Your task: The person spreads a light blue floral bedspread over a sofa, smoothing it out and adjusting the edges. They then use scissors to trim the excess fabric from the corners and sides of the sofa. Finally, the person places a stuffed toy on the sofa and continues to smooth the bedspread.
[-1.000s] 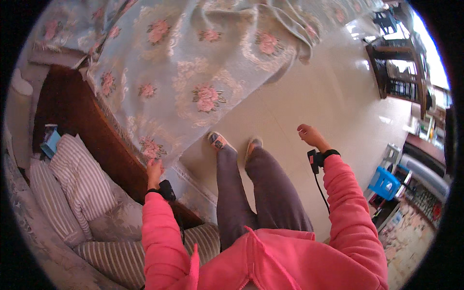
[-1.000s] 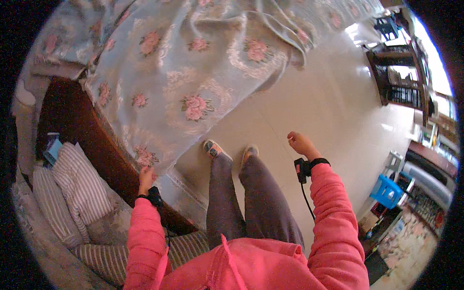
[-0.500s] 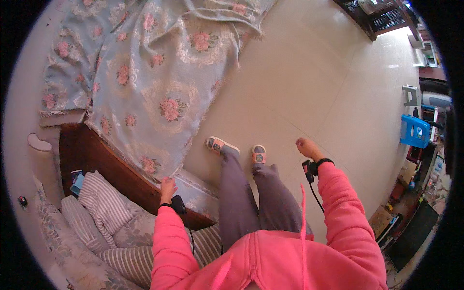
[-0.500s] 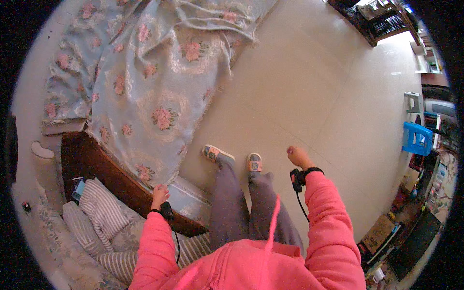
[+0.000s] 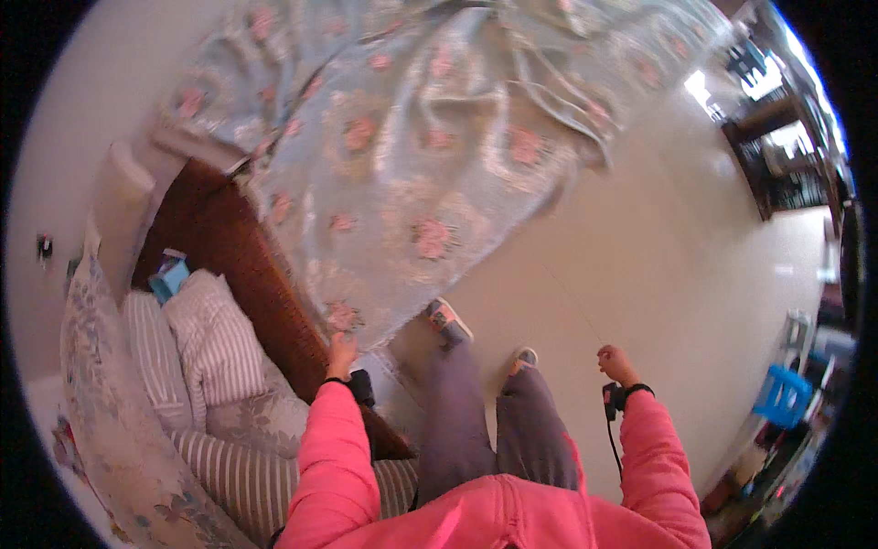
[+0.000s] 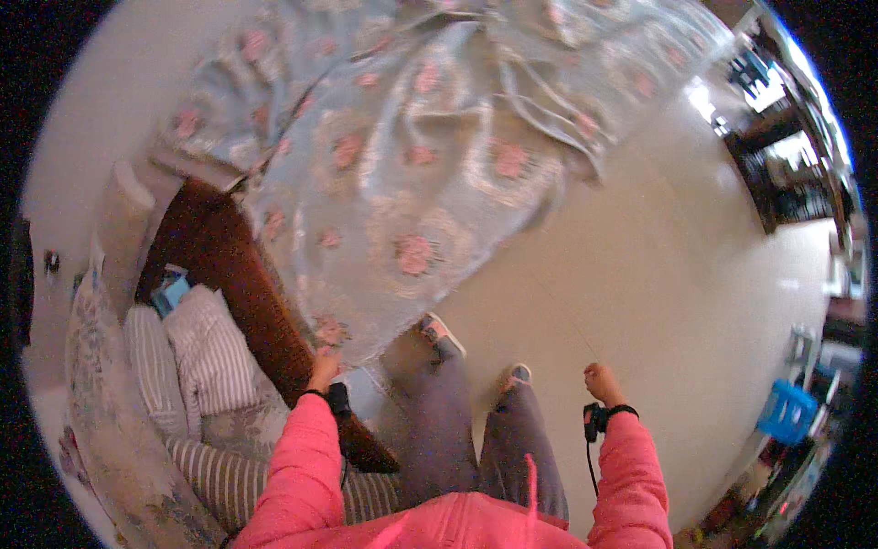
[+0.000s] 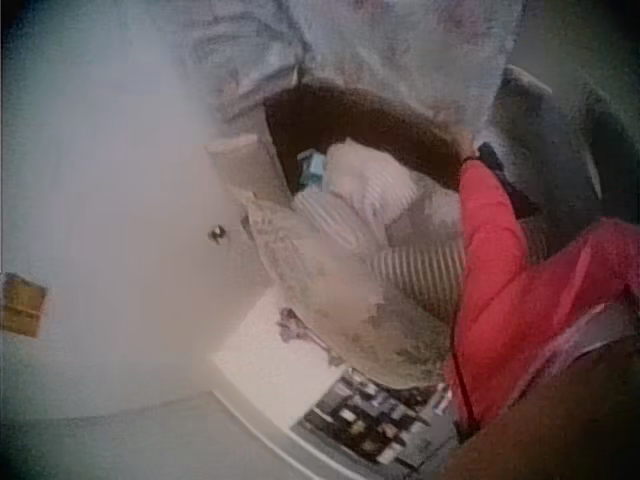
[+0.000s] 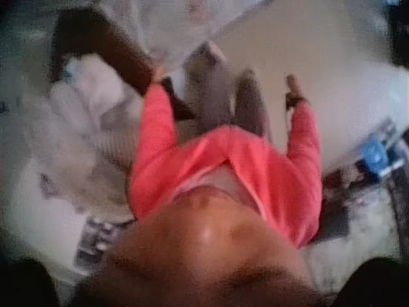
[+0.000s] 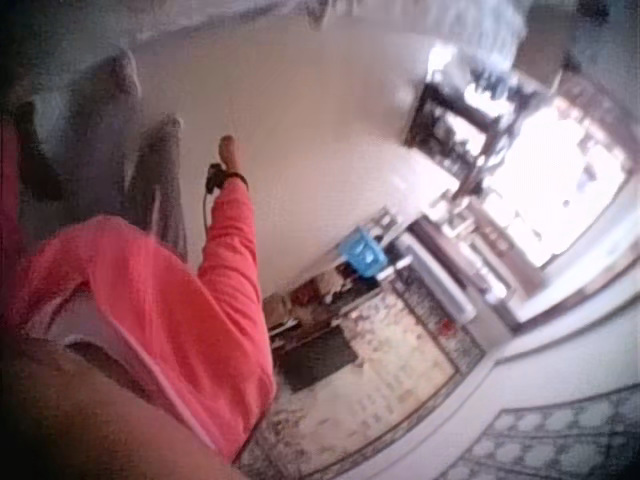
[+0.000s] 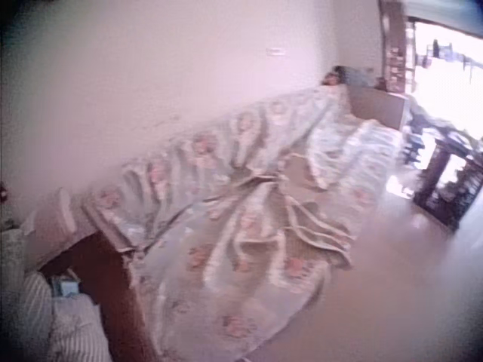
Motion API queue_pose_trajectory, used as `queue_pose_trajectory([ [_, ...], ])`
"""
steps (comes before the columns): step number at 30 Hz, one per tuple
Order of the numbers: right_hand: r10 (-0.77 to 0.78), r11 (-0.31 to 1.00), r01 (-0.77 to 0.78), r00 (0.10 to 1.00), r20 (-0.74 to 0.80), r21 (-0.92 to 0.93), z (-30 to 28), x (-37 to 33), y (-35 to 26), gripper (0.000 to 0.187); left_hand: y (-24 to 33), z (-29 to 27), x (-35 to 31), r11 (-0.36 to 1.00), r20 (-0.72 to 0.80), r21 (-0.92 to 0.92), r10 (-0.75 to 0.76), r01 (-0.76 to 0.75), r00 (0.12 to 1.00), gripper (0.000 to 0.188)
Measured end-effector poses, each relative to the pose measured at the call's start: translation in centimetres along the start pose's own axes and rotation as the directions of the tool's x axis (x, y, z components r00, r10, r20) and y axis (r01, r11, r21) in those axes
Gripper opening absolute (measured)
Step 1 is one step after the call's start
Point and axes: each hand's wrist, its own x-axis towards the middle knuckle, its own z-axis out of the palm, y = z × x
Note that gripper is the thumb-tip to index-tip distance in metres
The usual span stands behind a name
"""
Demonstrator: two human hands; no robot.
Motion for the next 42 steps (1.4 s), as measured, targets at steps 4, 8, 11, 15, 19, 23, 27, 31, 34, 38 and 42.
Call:
queue_pose_trajectory([
  [4, 0.045, 0.998, -0.048, 0.996, 0.071, 0.044, -1.0, 3.8, -9.3, 0.018, -0.3, -1.4, 4.8, 0.981, -0.183, 0.172, 0.126, -0.095, 0.975, 0.053],
  [8, -0.068, 0.997, 0.072, 0.992, 0.105, -0.034, 0.5, 7.9, -21.4, 0.022, 1.4, -2.6, 8.1, 0.997, -0.263, -0.081, -0.003, -0.019, 0.965, 0.055],
  [11, -0.160, 0.972, 0.174, 0.982, 0.098, -0.161, 2.6, 10.6, -31.2, 0.034, 3.4, -3.6, 11.7, 0.981, -0.370, -0.031, 0.168, -0.193, 0.914, 0.051],
  [15, -0.494, 0.819, 0.468, 0.869, 0.007, -0.330, 5.0, 14.0, -42.0, 0.054, 5.8, -5.4, 17.7, 0.969, -0.324, -0.180, 0.106, -0.171, 0.940, 0.051],
  [19, -0.475, 0.694, 0.435, 0.875, 0.089, -0.574, 8.2, 16.4, -47.5, 0.059, 9.4, -7.3, 22.4, 0.969, -0.456, -0.065, 0.183, -0.238, 0.871, 0.051],
  [23, -0.532, 0.552, 0.507, 0.826, 0.189, -0.661, 9.1, 17.3, -48.5, 0.060, 15.0, -9.7, 25.4, 0.928, -0.417, -0.223, 0.186, -0.298, 0.890, 0.058],
  [27, -0.362, 0.637, 0.436, 0.897, 0.252, -0.636, 8.1, 17.9, -47.7, 0.074, 20.7, -11.1, 26.8, 0.837, -0.368, -0.445, 0.152, -0.318, 0.917, 0.062],
  [31, -0.309, 0.653, 0.429, 0.903, 0.298, -0.624, 7.7, 19.2, -47.3, 0.081, 24.0, -11.5, 27.7, 0.865, -0.360, -0.402, 0.151, -0.299, 0.921, 0.051],
  [34, -0.310, 0.618, 0.427, 0.904, 0.294, -0.661, 8.2, 19.6, -47.5, 0.081, 24.3, -12.6, 28.9, 0.930, -0.165, -0.325, 0.126, -0.174, 0.978, 0.040],
  [38, -0.321, 0.616, 0.436, 0.899, 0.297, -0.656, 8.2, 19.6, -47.7, 0.077, 23.1, -14.5, 30.9, 0.932, -0.087, -0.339, 0.108, -0.132, 0.990, 0.028],
  [42, -0.252, 0.562, 0.446, 0.894, 0.369, -0.697, 7.9, 20.8, -47.0, 0.078, 22.1, -16.1, 30.8, 0.958, -0.072, -0.226, 0.164, -0.176, 0.984, 0.023],
])
